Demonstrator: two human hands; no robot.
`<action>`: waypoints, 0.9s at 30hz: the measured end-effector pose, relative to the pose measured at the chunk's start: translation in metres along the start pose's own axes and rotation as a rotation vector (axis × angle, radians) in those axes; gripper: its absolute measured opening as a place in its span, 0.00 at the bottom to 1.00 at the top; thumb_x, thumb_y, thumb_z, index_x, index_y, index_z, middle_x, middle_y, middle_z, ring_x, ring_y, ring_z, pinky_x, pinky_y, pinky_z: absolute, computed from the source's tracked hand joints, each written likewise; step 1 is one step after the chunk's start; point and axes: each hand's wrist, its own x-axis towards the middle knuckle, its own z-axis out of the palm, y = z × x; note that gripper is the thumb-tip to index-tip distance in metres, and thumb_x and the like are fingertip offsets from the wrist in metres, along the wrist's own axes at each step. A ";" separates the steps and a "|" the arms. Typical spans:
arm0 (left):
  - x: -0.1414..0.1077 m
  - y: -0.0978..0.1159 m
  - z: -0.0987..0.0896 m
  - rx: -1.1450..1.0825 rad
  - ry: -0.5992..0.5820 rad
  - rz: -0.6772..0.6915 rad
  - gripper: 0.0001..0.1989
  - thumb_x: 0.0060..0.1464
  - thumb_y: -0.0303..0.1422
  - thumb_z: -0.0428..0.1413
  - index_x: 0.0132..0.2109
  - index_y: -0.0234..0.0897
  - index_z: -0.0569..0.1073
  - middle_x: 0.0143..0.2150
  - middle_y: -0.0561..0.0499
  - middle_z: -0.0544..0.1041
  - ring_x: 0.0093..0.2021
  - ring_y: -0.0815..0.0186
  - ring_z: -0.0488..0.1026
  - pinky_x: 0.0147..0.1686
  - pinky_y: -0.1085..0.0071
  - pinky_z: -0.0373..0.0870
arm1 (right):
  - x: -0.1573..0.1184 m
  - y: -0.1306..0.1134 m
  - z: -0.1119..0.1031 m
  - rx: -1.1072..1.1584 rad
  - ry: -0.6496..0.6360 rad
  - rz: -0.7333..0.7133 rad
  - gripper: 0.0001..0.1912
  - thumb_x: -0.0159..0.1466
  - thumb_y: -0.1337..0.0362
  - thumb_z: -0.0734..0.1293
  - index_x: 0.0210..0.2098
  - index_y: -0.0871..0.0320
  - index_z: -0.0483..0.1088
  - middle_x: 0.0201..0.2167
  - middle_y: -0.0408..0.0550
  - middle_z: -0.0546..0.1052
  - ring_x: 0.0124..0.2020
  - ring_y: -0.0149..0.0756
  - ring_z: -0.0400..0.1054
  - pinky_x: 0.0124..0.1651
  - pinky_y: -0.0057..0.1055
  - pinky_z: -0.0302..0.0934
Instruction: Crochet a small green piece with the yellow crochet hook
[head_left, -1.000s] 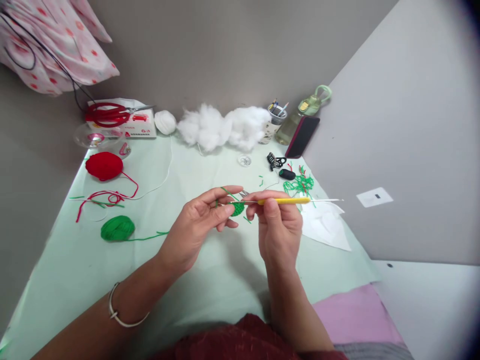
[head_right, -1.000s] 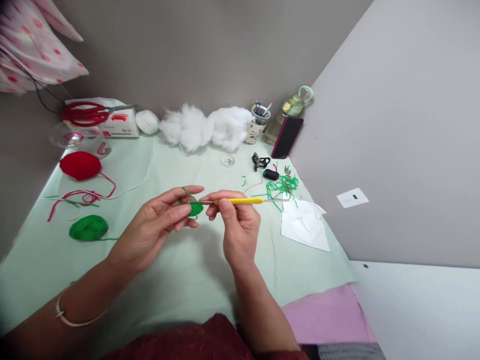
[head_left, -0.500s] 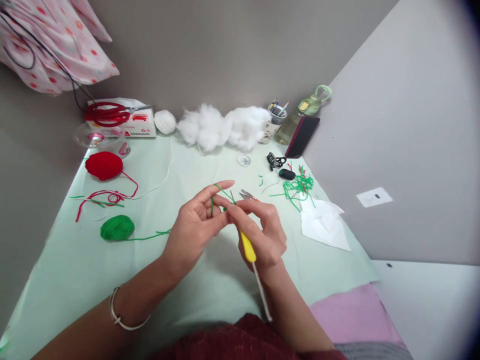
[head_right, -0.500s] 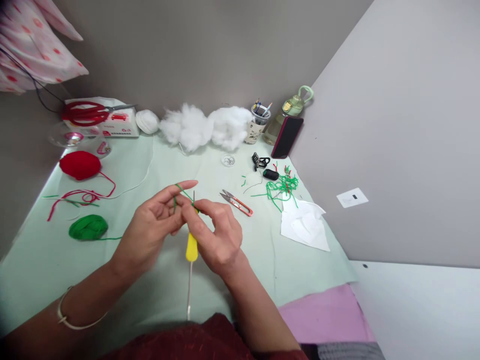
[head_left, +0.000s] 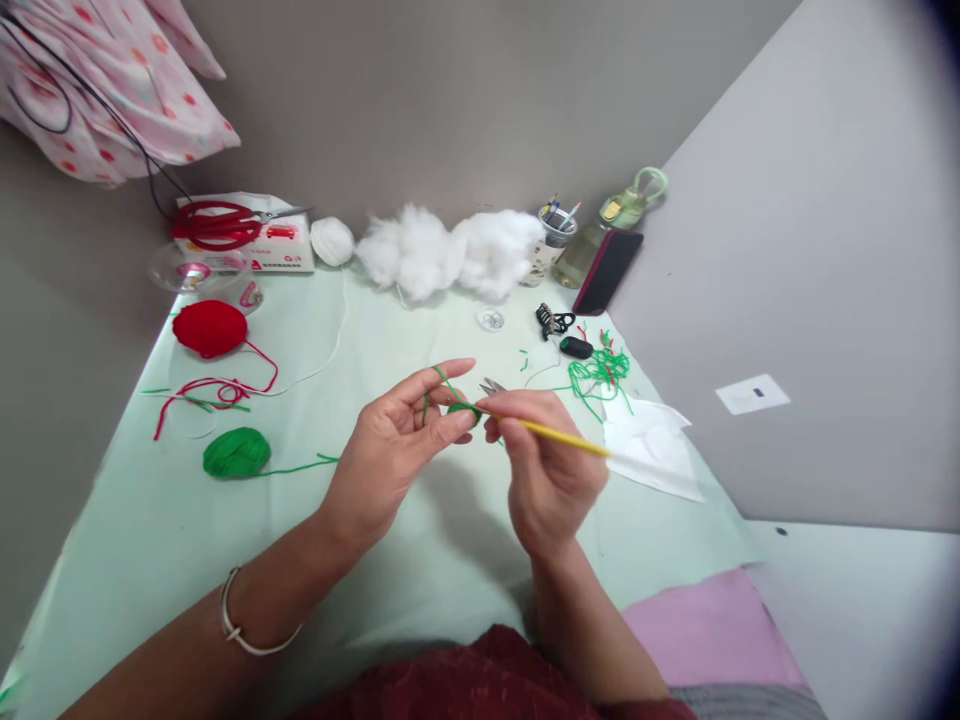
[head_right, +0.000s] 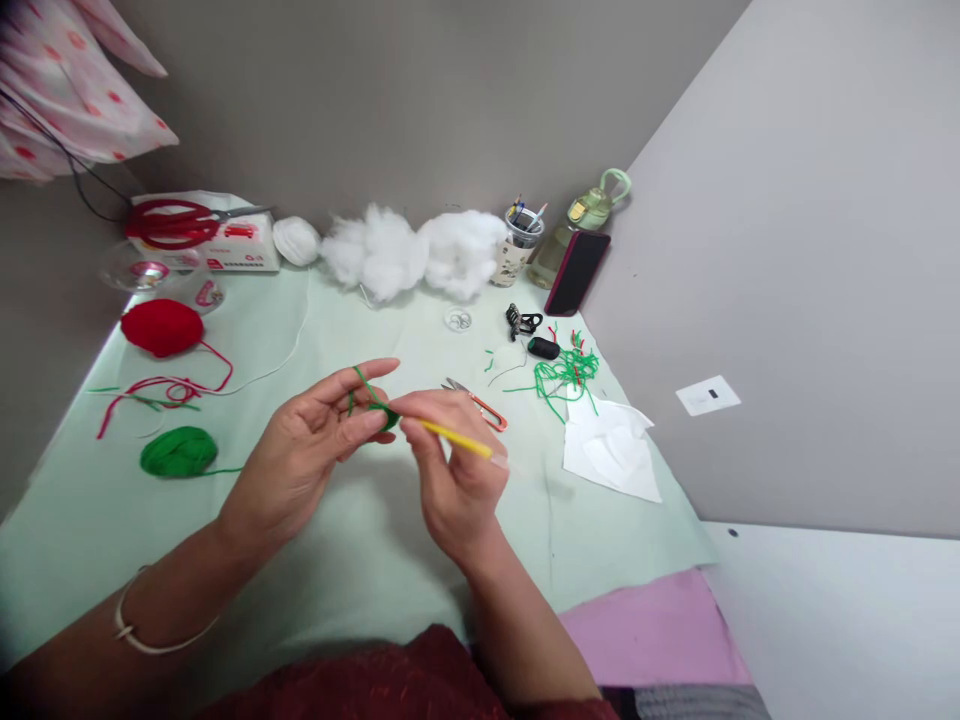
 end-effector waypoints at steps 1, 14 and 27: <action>0.000 -0.001 0.001 -0.037 0.005 -0.013 0.19 0.55 0.33 0.72 0.54 0.45 0.84 0.37 0.55 0.77 0.37 0.71 0.73 0.43 0.75 0.76 | -0.003 0.001 0.001 -0.068 0.000 -0.082 0.14 0.71 0.70 0.68 0.50 0.46 0.81 0.40 0.46 0.82 0.36 0.37 0.77 0.37 0.37 0.74; 0.006 0.001 -0.005 0.072 -0.086 -0.051 0.12 0.58 0.34 0.68 0.50 0.42 0.85 0.37 0.52 0.80 0.33 0.69 0.73 0.32 0.74 0.69 | 0.010 0.007 -0.001 0.442 -0.004 0.400 0.08 0.70 0.58 0.71 0.38 0.53 0.82 0.33 0.44 0.79 0.26 0.29 0.71 0.30 0.30 0.70; 0.012 -0.007 -0.005 0.098 -0.022 0.014 0.09 0.64 0.38 0.62 0.45 0.37 0.83 0.30 0.53 0.77 0.29 0.68 0.70 0.30 0.71 0.63 | 0.010 0.003 0.004 0.368 -0.095 0.444 0.08 0.68 0.58 0.71 0.40 0.53 0.82 0.34 0.46 0.82 0.28 0.31 0.70 0.33 0.32 0.71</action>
